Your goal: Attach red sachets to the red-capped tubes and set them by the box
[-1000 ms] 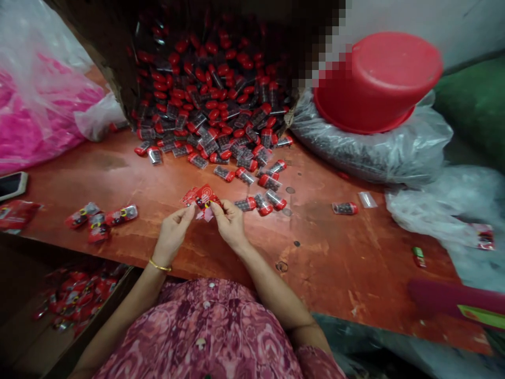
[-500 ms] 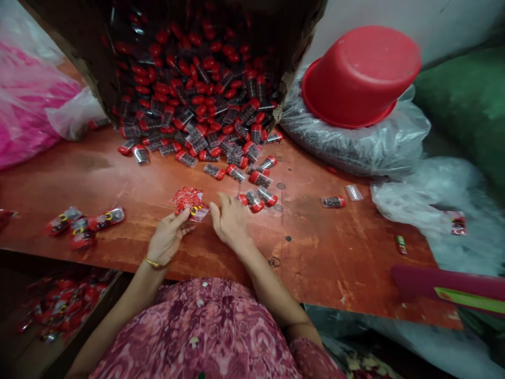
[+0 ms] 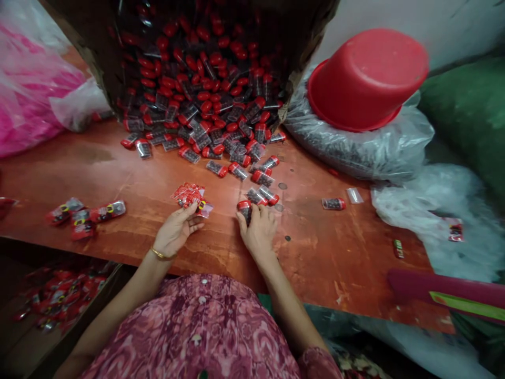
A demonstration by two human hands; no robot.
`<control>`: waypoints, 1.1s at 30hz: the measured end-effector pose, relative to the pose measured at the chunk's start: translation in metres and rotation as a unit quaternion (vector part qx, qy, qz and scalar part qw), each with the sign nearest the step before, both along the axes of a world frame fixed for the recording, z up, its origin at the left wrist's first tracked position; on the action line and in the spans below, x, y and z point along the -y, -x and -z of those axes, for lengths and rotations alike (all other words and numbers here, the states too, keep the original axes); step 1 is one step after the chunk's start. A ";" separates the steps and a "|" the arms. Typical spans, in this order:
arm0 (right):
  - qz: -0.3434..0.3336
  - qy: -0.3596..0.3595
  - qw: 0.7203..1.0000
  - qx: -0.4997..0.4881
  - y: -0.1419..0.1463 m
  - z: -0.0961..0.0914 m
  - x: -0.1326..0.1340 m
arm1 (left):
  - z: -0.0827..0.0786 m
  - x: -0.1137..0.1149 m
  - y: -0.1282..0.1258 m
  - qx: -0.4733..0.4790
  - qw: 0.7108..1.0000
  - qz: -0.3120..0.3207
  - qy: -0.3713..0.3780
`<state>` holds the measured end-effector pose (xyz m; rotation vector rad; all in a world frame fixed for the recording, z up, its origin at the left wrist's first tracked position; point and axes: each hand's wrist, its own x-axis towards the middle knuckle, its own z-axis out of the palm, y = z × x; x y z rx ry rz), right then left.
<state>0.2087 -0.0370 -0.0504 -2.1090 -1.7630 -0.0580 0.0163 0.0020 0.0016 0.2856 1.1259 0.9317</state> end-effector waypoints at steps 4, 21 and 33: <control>0.005 0.066 0.998 0.006 0.001 -0.006 0.002 | -0.002 0.000 0.003 0.012 1.000 -0.019 0.009; -0.140 0.102 0.828 -0.533 0.018 -0.053 0.013 | 0.002 0.007 -0.004 -0.025 0.997 0.069 -0.035; -0.134 0.087 0.824 -0.544 0.020 -0.056 0.014 | 0.002 0.006 0.001 -0.030 0.993 0.097 -0.055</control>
